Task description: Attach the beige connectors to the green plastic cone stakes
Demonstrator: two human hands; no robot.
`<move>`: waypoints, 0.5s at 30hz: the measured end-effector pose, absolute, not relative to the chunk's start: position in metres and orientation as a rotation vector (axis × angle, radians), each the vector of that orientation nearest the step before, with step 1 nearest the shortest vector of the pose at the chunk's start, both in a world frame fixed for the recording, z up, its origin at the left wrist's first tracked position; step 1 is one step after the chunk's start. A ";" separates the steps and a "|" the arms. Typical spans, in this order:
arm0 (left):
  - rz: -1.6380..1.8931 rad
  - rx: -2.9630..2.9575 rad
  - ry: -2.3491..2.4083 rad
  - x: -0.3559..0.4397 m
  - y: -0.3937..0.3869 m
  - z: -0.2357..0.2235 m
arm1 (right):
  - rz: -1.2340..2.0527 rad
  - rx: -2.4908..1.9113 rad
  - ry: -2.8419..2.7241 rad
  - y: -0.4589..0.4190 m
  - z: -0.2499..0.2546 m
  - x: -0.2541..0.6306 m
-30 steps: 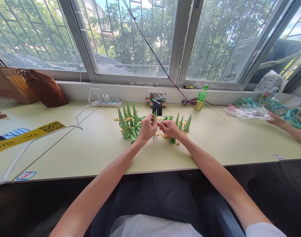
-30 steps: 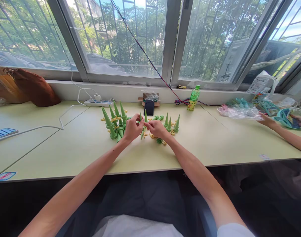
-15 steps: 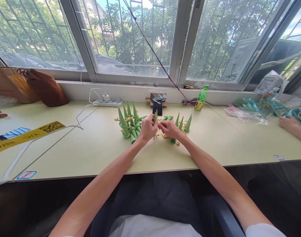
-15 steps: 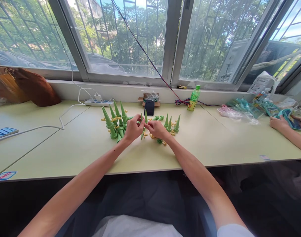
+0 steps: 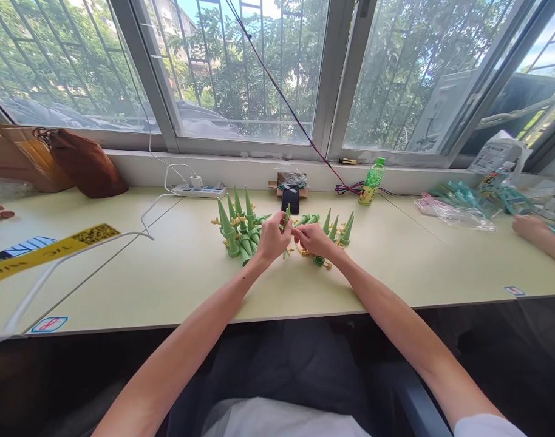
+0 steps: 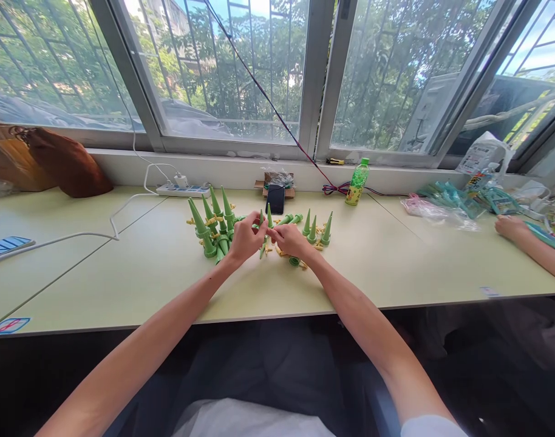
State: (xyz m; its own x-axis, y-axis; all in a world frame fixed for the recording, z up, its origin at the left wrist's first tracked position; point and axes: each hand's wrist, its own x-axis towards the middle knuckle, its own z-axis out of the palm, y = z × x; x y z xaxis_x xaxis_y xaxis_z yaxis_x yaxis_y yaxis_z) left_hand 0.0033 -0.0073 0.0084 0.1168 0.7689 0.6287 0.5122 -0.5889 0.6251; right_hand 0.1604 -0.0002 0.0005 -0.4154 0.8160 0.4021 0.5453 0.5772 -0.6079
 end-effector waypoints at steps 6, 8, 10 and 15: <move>1.503 2.139 1.334 0.002 -0.005 0.007 | 0.415 -1.080 -2.119 0.002 -0.002 0.160; 1.523 2.134 1.348 0.001 -0.004 0.006 | 0.388 -1.074 -2.127 0.003 -0.004 0.160; 1.521 2.137 1.346 0.001 -0.003 0.006 | 0.395 -1.066 -2.134 0.004 -0.005 0.160; 1.505 2.139 1.318 0.001 -0.004 0.006 | 0.445 -1.034 -2.153 0.006 -0.006 0.161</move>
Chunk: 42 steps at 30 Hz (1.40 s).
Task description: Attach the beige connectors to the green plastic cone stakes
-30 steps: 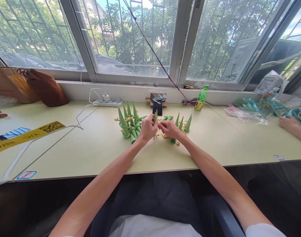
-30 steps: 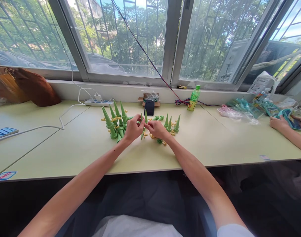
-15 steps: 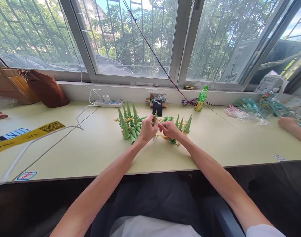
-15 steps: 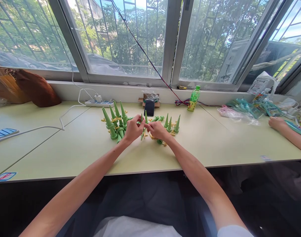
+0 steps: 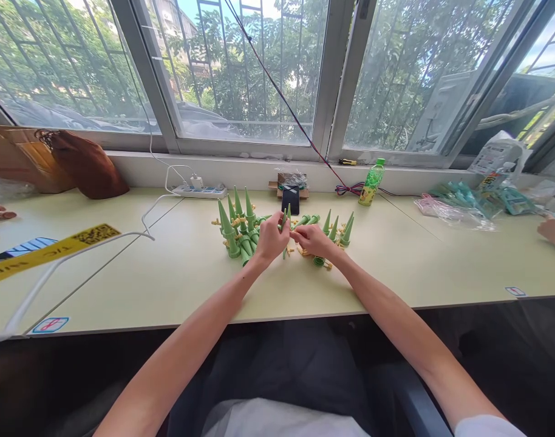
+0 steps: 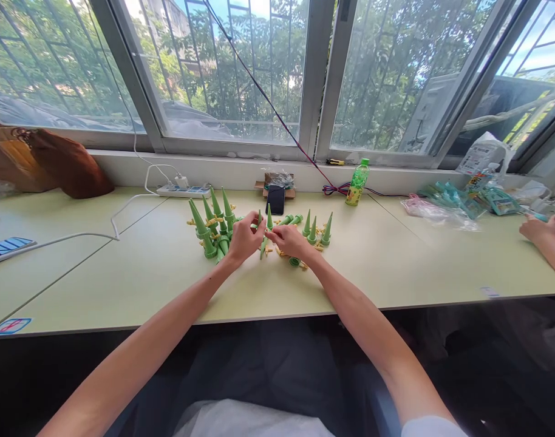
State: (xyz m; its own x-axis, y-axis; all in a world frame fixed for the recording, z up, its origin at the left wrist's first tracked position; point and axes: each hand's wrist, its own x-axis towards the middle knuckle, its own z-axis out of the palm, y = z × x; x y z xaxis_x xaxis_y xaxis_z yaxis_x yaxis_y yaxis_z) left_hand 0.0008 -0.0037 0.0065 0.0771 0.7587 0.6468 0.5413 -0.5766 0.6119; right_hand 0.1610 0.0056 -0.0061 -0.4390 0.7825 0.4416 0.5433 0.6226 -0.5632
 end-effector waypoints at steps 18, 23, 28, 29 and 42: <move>1.509 2.092 1.306 0.002 -0.005 0.008 | 0.510 -1.083 -2.125 0.005 -0.005 0.161; 1.507 2.014 1.292 0.003 -0.006 0.010 | 0.510 -1.133 -2.060 0.007 -0.005 0.161; 1.417 1.661 1.183 0.003 -0.005 0.011 | 0.453 -1.158 -1.879 0.003 0.001 0.159; 1.403 1.562 1.143 0.002 -0.003 0.010 | 0.451 -1.157 -1.850 0.002 0.003 0.159; 1.250 1.395 0.983 0.004 -0.004 0.013 | 0.415 -1.085 -1.810 0.003 0.002 0.159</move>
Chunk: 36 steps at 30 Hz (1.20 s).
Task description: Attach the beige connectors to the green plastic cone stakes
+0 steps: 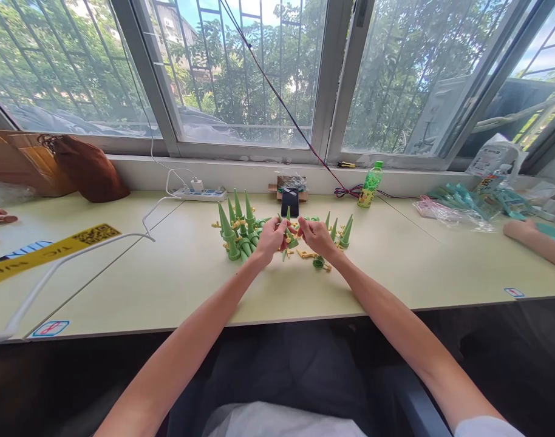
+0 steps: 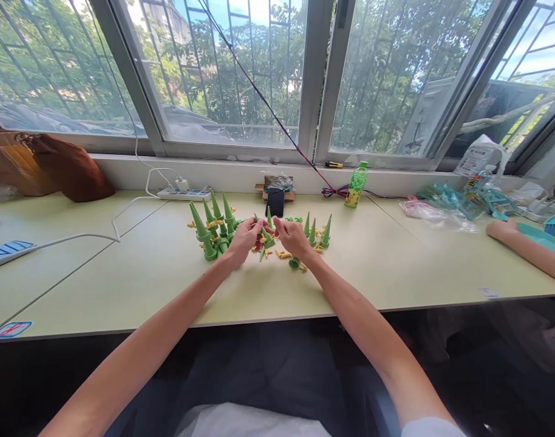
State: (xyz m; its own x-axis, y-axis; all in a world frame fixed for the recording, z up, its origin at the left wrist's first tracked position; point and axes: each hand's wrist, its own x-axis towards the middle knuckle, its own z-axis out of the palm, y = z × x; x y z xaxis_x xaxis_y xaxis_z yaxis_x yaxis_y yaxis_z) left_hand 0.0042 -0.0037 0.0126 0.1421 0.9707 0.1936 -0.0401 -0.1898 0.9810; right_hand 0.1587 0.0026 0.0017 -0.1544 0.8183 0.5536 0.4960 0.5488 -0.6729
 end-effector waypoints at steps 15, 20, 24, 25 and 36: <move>1.264 1.463 1.048 0.004 -0.006 0.014 | 0.333 -1.042 -1.861 -0.001 0.004 0.158; 1.278 1.463 1.072 0.003 -0.006 0.014 | 0.391 -0.910 -1.962 -0.011 0.008 0.156; 1.313 1.481 1.081 0.003 -0.004 0.012 | 0.443 -0.884 -2.009 -0.013 0.007 0.155; 1.317 1.487 1.089 0.003 -0.003 0.011 | 0.441 -0.880 -2.012 -0.012 0.006 0.155; 1.344 1.583 1.166 0.003 -0.005 0.010 | 0.436 -0.895 -2.024 -0.009 0.001 0.153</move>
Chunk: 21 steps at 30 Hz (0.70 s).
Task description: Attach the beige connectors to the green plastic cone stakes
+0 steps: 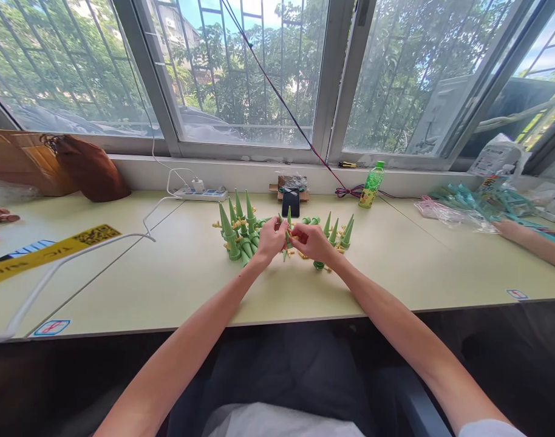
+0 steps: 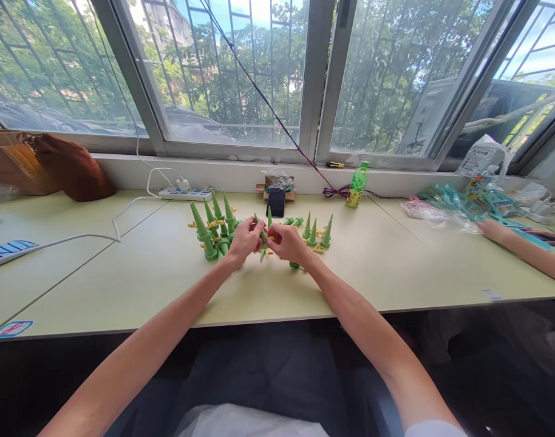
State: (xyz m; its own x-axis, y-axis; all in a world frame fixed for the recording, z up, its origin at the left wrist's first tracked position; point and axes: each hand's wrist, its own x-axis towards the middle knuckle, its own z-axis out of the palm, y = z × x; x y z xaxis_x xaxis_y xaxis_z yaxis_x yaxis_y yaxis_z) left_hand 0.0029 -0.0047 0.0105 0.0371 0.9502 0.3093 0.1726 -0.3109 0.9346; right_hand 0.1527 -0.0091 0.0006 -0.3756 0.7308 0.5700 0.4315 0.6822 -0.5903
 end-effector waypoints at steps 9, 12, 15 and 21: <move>1.347 1.613 1.176 0.003 -0.005 0.010 | 0.410 -0.895 -2.033 -0.011 0.002 0.153; 1.348 1.604 1.170 0.004 -0.006 0.010 | 0.407 -0.879 -2.035 -0.010 0.001 0.153; 1.349 1.606 1.170 0.003 -0.005 0.010 | 0.415 -0.875 -2.033 -0.009 0.000 0.153; 1.384 1.623 1.176 0.003 -0.004 0.009 | 0.444 -0.924 -1.995 -0.009 0.000 0.151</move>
